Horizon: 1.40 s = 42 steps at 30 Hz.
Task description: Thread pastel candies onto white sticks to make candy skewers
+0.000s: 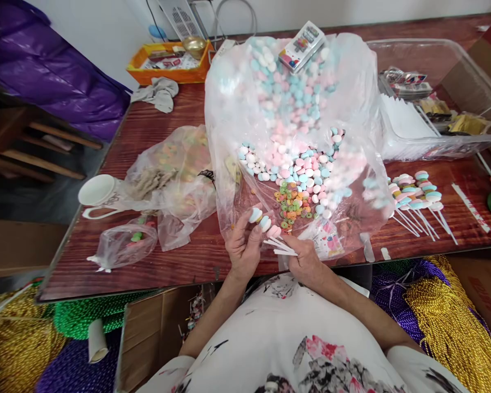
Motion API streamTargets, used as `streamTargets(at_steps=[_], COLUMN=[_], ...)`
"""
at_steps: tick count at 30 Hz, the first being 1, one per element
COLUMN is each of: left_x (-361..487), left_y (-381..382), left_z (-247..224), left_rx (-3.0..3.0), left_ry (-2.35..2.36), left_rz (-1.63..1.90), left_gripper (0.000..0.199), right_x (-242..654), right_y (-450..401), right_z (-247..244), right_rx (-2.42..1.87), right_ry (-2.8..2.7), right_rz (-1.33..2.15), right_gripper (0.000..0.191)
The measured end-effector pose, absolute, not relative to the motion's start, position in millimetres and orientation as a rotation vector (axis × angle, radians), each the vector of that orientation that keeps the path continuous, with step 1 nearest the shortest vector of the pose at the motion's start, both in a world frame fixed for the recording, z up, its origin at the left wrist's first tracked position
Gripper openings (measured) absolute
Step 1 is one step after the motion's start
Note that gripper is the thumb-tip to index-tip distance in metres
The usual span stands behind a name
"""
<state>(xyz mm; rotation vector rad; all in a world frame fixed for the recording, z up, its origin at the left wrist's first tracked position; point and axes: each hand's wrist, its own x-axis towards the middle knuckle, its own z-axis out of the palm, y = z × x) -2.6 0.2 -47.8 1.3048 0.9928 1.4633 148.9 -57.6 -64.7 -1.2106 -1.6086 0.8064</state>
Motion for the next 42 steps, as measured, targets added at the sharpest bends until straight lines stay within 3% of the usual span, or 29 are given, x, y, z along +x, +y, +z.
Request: streamTargets(at_steps=[3, 7, 21, 36, 42], left_x=[2.2, 11.4, 49.0, 27.8, 31.4], left_y=[11.8, 24.6, 8.3, 20.0, 5.5], left_z=[-35.3, -19.7, -9.1, -31.2, -41.5], left_rx=[1.016, 0.878, 0.833, 0.665, 0.677], left_ry=[0.838, 0.873, 0.729, 0.679, 0.628], left_rz=[1.495, 1.352, 1.274, 1.040, 0.968], left_gripper=[0.047, 0.036, 0.037, 0.053, 0.045], right_x=[152.6, 153.4, 143.0, 196.8, 184.6], right_y=[-57.3, -59.1, -60.3, -64.7, -73.4], right_z=[-65.6, -64.5, -68.2, -57.1, -68.4], right_rx=[-1.206, -1.208, -1.221, -1.345, -1.364], right_ry=[-1.629, -1.665, -1.588, -1.725, -1.709], right_rz=[0.764, 0.752, 0.828, 0.642, 0.630], right_gripper=[0.042, 0.051, 0.026, 0.027, 0.027])
